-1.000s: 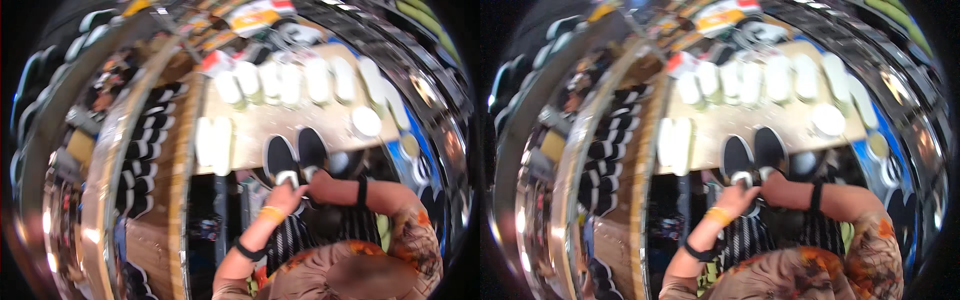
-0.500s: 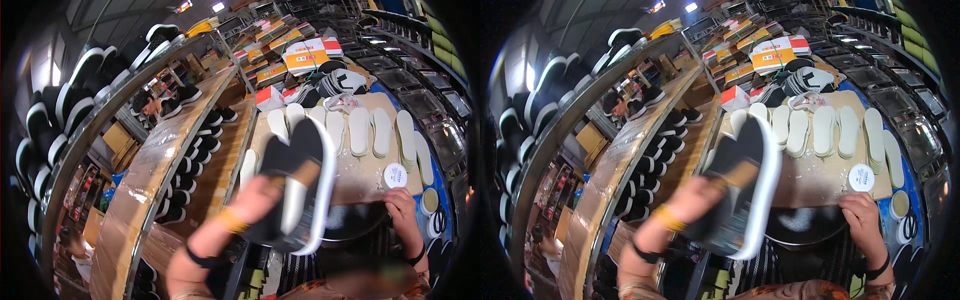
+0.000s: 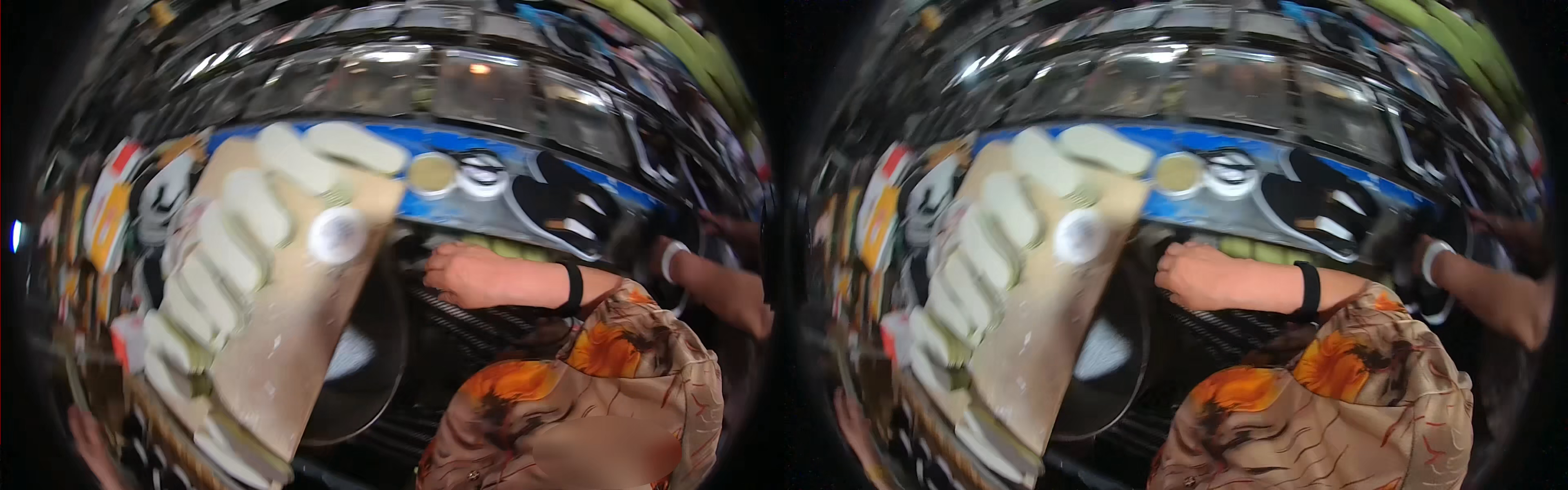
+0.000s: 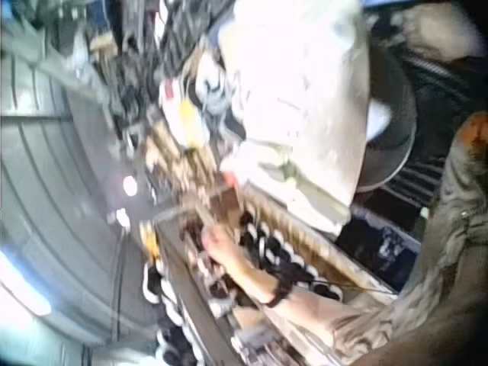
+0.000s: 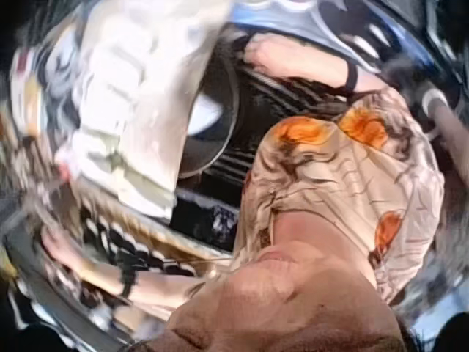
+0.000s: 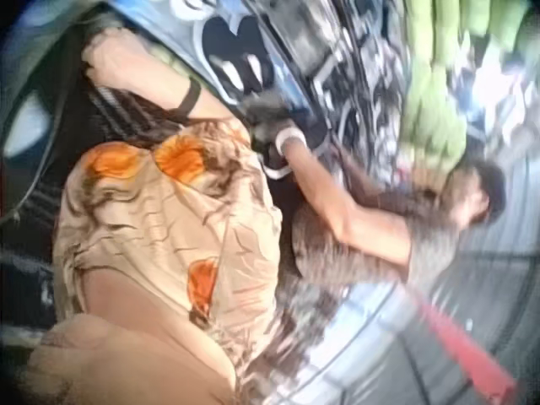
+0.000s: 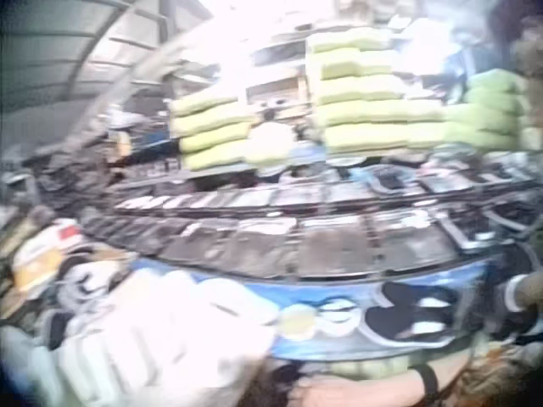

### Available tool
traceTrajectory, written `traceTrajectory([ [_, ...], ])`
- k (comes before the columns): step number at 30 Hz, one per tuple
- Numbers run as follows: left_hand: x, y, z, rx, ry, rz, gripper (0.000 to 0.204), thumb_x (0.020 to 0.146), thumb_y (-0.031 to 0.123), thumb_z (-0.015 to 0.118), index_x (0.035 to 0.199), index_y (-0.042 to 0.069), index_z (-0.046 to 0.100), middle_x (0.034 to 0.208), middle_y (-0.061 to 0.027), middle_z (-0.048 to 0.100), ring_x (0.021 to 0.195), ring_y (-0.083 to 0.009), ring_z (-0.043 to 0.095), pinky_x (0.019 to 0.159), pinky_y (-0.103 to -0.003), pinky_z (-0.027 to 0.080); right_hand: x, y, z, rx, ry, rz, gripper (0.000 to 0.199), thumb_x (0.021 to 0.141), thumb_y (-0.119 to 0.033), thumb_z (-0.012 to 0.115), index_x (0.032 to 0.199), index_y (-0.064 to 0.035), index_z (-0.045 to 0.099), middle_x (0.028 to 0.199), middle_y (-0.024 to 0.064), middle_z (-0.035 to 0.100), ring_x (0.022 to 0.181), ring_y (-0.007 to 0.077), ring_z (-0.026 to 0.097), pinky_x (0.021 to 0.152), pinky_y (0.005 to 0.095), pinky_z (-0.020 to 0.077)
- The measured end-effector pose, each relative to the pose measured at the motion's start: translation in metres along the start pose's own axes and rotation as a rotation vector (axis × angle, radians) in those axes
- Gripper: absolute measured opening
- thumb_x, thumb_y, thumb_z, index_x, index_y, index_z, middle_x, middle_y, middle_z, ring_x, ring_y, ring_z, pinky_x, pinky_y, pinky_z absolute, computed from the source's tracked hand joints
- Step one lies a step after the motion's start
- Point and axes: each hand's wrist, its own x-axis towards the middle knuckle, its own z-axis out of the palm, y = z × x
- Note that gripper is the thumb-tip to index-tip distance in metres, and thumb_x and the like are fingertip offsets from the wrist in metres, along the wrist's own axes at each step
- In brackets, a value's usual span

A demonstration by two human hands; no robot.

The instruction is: Inserting insoles into shoes and trimming the edges with scissors.

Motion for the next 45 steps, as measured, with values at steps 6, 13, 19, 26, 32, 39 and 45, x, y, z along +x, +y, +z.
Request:
traceTrajectory([
  [6, -0.196, 0.202, 0.273, -0.18, -1.157, 0.384, 0.043, 0.076, 0.01, 0.062, 0.117, 0.003, 0.049, 0.087, -0.0097, 0.059, 0.077, -0.0165, 0.058, 0.07, -0.028, 0.048, -0.121, 0.116, -0.035, -0.454, 0.362, 0.871, 0.032, 0.061, -0.018, 0.069, 0.087, -0.0031, 0.057, 0.089, 0.0125, 0.058, 0.091, 0.0299, 0.052, 0.078, 0.0388, 0.044],
  [13, -0.309, 0.235, 0.331, -0.249, -1.182, 0.378, 0.039, 0.076, 0.018, 0.062, 0.109, 0.001, 0.054, 0.088, -0.0195, 0.06, 0.079, -0.0307, 0.061, 0.071, -0.034, 0.048, -0.22, 0.197, -0.005, -0.161, -0.04, 1.131, 0.035, 0.065, -0.031, 0.065, 0.084, -0.0011, 0.065, 0.078, 0.0199, 0.063, 0.075, 0.035, 0.061, 0.072, 0.0397, 0.0484],
  [19, -0.331, 0.21, 0.323, -0.317, -0.999, 0.254, 0.033, 0.077, 0.01, 0.059, 0.107, -0.004, 0.054, 0.082, -0.0148, 0.06, 0.072, -0.0227, 0.058, 0.067, -0.031, 0.046, -0.231, 0.183, -0.01, 0.257, 0.32, 1.027, 0.026, 0.073, -0.022, 0.062, 0.085, 0.0011, 0.064, 0.077, 0.021, 0.061, 0.074, 0.0354, 0.06, 0.066, 0.0389, 0.0477],
  [26, -0.35, 0.209, 0.288, -0.437, -0.806, 0.127, 0.027, 0.079, 0.005, 0.056, 0.104, -0.004, 0.055, 0.085, -0.0183, 0.061, 0.076, -0.0301, 0.06, 0.07, -0.034, 0.048, -0.125, 0.125, -0.016, 0.425, 0.315, 0.818, 0.026, 0.074, -0.021, 0.061, 0.088, 0.0004, 0.063, 0.076, 0.0217, 0.061, 0.075, 0.036, 0.06, 0.067, 0.0386, 0.048],
  [32, -0.383, 0.217, 0.247, -0.381, -0.592, -0.034, 0.026, 0.081, 0.011, 0.056, 0.105, 0.001, 0.056, 0.09, -0.0196, 0.061, 0.083, -0.0326, 0.06, 0.072, -0.037, 0.047, -0.033, 0.043, 0.041, 0.408, 0.016, 0.339, 0.027, 0.075, -0.021, 0.06, 0.09, 0.0007, 0.062, 0.077, 0.0222, 0.061, 0.076, 0.0368, 0.059, 0.068, 0.0387, 0.0479],
  [39, -0.393, 0.228, 0.219, -0.524, -0.197, -0.4, 0.028, 0.085, 0.012, 0.052, 0.11, -0.001, 0.052, 0.086, -0.0159, 0.062, 0.07, -0.0288, 0.061, 0.066, -0.033, 0.047, 0.046, -0.049, 0.069, 0.369, -0.268, -0.032, 0.027, 0.076, -0.021, 0.059, 0.091, 0.0011, 0.06, 0.078, 0.0229, 0.06, 0.078, 0.0376, 0.059, 0.069, 0.0388, 0.0477],
  [45, -0.379, 0.217, 0.241, -0.643, -0.027, -0.344, 0.053, 0.085, 0.019, 0.054, 0.128, -0.005, 0.033, 0.13, -0.0235, 0.033, 0.116, -0.0294, 0.039, 0.094, -0.033, 0.034, 0.052, -0.095, 0.123, 0.348, -0.251, -0.242, 0.028, 0.078, -0.024, 0.057, 0.09, 0.0015, 0.06, 0.077, 0.0214, 0.061, 0.077, 0.037, 0.059, 0.07, 0.0399, 0.0477],
])
